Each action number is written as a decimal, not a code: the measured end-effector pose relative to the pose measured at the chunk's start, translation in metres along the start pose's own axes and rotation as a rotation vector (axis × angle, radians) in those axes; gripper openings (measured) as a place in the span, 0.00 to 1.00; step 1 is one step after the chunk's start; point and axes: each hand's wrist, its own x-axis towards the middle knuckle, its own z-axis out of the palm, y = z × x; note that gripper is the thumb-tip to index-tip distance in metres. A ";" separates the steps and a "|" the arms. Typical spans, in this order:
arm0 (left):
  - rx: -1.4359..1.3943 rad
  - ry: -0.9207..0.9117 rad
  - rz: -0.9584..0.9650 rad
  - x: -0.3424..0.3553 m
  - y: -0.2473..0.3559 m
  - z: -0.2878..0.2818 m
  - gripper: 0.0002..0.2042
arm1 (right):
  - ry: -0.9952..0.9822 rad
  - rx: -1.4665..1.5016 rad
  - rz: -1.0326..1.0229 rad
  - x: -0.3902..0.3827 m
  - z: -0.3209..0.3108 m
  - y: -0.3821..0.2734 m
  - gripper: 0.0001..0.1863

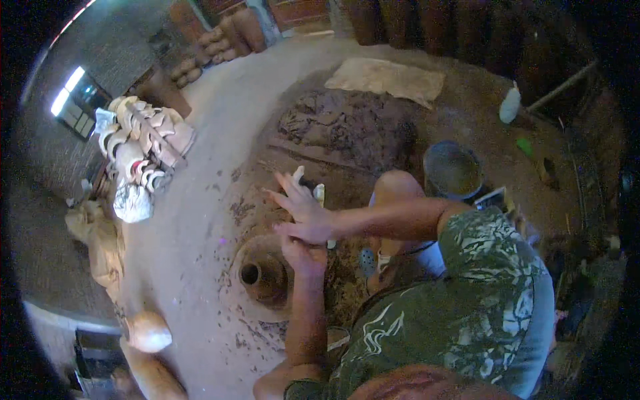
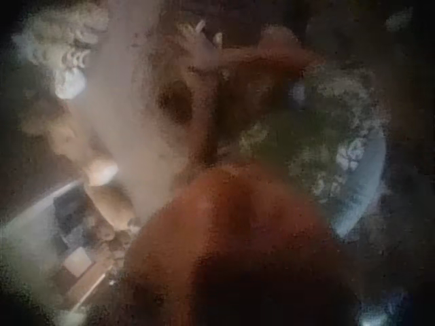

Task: The person shapes a clay vessel on a manual kick wheel, using a yellow rib tool and their hands to smooth the interior and exterior walls. They lift the vessel off the wheel head, clear the surface, and then begin refining the clay cylinder again.

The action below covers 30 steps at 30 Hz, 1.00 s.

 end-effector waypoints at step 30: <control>0.367 0.219 0.245 0.029 0.155 -0.170 0.21 | -0.741 -0.720 1.164 -0.258 -0.283 0.323 0.23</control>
